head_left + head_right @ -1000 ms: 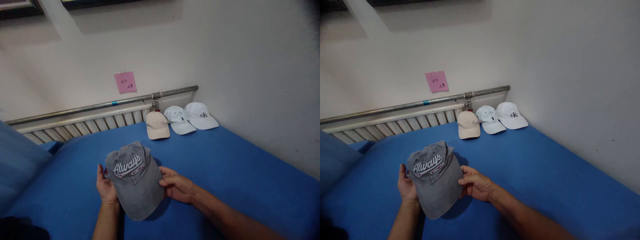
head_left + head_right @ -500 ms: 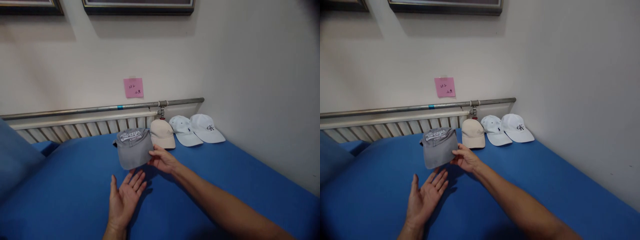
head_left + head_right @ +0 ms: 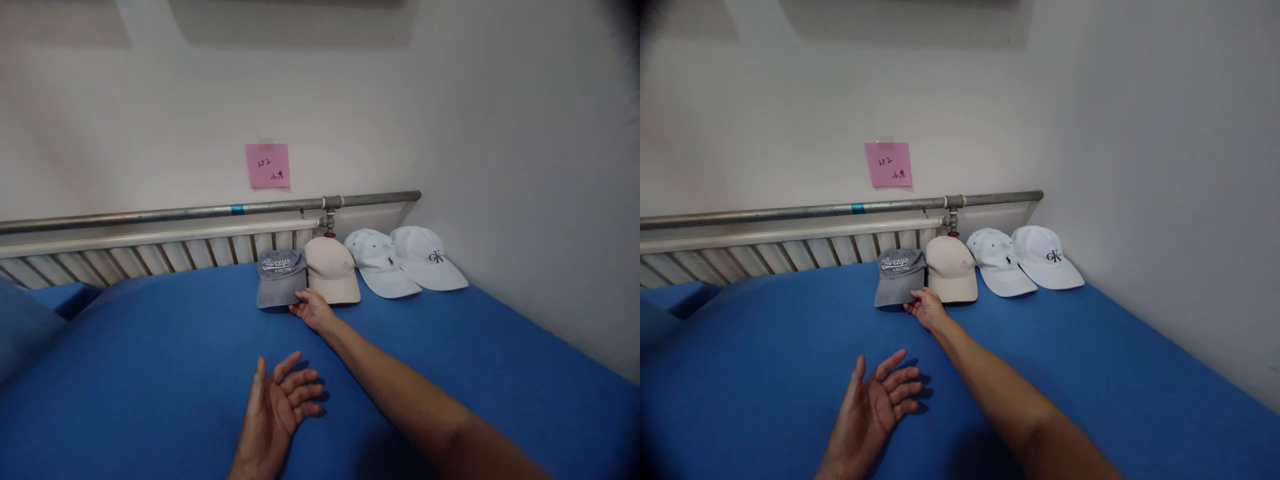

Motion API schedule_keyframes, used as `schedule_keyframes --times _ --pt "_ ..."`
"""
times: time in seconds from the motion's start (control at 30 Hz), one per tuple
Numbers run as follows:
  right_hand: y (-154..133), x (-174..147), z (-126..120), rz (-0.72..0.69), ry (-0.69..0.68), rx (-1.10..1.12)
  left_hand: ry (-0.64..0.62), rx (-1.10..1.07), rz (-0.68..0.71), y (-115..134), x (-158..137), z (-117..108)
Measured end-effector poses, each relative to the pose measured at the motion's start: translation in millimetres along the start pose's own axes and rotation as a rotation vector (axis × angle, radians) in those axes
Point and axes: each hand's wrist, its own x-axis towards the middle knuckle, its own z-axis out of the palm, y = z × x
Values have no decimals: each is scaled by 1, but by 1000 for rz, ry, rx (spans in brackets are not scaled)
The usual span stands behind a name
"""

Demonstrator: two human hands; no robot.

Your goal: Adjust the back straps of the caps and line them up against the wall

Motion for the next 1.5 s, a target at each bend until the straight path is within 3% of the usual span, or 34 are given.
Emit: schedule_keyframes --times 0.17,0.43,0.6,0.87,1.13,1.37,1.5 --pt "1 -5 -4 -13 57 -35 11 49 -4 0 -1 1" --pt "11 -27 -14 -199 191 -145 6 141 0 -3 -3 1" --pt "20 -38 -15 -175 157 -214 -14 218 14 -8 -1 1" --pt "23 -23 -9 -199 182 -110 0 257 8 -9 -1 1" --pt "22 -35 -20 -301 202 -143 5 288 14 -11 0 1" --pt "27 -58 -9 -245 59 -312 22 336 47 -14 0 2" --pt "31 -56 1 -230 -22 -356 23 337 41 -14 0 2"
